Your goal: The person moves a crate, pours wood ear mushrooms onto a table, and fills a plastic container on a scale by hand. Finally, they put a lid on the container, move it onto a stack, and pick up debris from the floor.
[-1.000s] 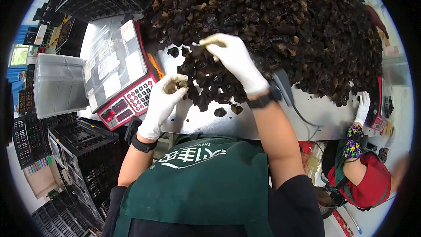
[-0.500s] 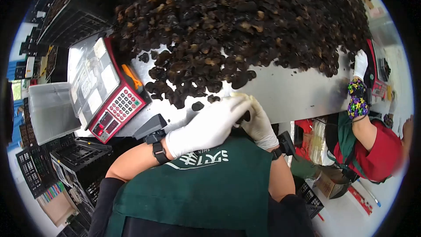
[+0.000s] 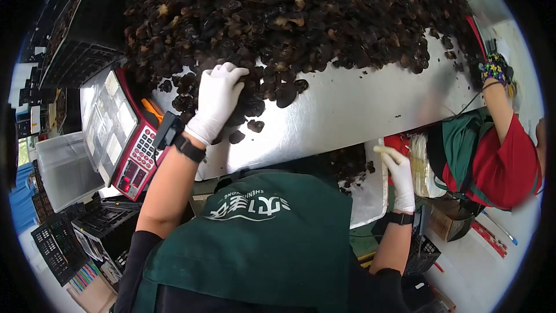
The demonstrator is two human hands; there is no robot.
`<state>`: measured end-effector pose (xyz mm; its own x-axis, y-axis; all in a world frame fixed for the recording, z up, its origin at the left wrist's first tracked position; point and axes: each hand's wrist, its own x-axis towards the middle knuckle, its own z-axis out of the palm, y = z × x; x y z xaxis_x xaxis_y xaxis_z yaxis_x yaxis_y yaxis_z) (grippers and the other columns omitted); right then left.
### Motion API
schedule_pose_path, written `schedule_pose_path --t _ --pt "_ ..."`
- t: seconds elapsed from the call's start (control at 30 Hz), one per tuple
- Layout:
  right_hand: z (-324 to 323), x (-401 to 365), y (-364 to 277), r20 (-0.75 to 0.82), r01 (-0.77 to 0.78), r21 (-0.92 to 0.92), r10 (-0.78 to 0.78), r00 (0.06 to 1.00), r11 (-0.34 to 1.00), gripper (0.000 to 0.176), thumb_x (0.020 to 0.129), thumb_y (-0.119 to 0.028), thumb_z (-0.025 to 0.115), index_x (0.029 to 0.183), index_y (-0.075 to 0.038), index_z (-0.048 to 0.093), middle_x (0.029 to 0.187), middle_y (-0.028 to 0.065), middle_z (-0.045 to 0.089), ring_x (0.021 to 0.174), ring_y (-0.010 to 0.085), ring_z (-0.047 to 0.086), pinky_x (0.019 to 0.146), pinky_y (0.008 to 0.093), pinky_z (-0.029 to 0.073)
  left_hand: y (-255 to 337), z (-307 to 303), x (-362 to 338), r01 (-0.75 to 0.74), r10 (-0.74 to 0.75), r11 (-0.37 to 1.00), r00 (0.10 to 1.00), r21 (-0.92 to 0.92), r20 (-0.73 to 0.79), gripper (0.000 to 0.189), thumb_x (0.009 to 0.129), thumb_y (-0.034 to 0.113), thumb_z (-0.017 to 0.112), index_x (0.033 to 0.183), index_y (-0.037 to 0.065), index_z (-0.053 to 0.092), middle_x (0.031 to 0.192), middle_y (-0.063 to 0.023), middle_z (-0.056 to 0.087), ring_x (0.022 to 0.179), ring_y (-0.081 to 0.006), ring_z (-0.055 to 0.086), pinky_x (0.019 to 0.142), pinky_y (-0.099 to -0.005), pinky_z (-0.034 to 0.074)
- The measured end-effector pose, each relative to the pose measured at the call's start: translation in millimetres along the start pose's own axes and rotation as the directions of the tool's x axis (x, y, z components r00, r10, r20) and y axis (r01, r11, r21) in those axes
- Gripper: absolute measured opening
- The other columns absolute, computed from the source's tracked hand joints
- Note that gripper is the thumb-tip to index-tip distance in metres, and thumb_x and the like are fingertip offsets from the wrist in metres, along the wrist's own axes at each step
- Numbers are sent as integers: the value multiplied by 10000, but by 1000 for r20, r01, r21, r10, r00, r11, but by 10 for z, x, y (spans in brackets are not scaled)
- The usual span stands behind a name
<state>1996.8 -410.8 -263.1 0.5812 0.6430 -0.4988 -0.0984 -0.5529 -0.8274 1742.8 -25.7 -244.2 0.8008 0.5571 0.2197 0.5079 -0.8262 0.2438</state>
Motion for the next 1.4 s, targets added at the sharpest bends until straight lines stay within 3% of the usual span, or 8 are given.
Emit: schedule_pose_path --t 0.13,0.43,0.73,0.9,1.1,1.17,1.3,1.4 --pt "494 133 -722 95 123 -15 -121 988 992 213 915 -53 577 1062 50 691 1054 98 716 987 148 643 915 275 474 -189 -57 -38 217 -285 820 957 -530 -49 156 761 27 750 917 40 749 817 -69 681 622 -124 598 617 -249 497" --pt "2209 576 -1624 261 299 392 -417 871 870 358 909 -71 636 1263 -35 598 1032 63 674 894 93 625 813 240 498 22 -606 -373 430 -480 -3 791 -903 379 225 883 5 669 1106 -25 681 1010 -100 715 892 -139 668 852 -241 513" --pt "2698 586 -1799 433 138 496 -382 816 857 238 939 -58 621 1168 6 642 1020 21 681 801 55 590 702 200 496 212 -625 -710 228 -542 498 835 -837 -94 188 806 -3 733 986 49 715 972 -54 699 846 -127 628 747 -238 496" --pt "2670 544 -1775 468 98 407 -299 832 908 216 940 -63 614 1140 6 658 979 15 683 777 42 586 682 181 481 206 -665 -744 91 -192 951 923 -295 -335 211 722 -16 779 912 51 718 898 -77 710 783 -195 670 697 -273 519" --pt "2631 573 -1393 449 115 325 -260 855 939 204 922 -73 629 1111 -12 674 895 4 681 724 35 577 621 190 471 236 -423 -933 190 -306 855 936 -482 -173 139 749 22 771 848 72 688 845 -55 703 743 -199 670 680 -277 499" --pt "2570 682 -1377 286 372 241 -431 856 897 191 906 -27 615 1087 -17 676 965 46 691 726 73 619 628 204 495 145 -400 -969 228 -336 878 920 -420 -204 128 765 27 759 858 66 681 838 -54 699 758 -206 666 705 -281 495" --pt "2349 1089 -1563 156 759 -433 -788 595 486 348 782 -89 718 1128 -89 682 1159 105 623 1096 268 584 921 351 492 -166 -405 -1159 317 -384 905 895 -283 -225 215 786 10 720 992 39 665 1056 -110 663 943 -265 635 810 -334 505" --pt "2617 1203 -1860 307 803 -431 -769 560 412 672 694 -313 796 1320 -207 577 1410 154 463 1284 363 435 1052 443 397 -155 -408 -1241 363 -380 914 922 -183 -71 600 741 175 792 1276 61 546 1318 -189 506 1240 -372 467 1025 -443 404"
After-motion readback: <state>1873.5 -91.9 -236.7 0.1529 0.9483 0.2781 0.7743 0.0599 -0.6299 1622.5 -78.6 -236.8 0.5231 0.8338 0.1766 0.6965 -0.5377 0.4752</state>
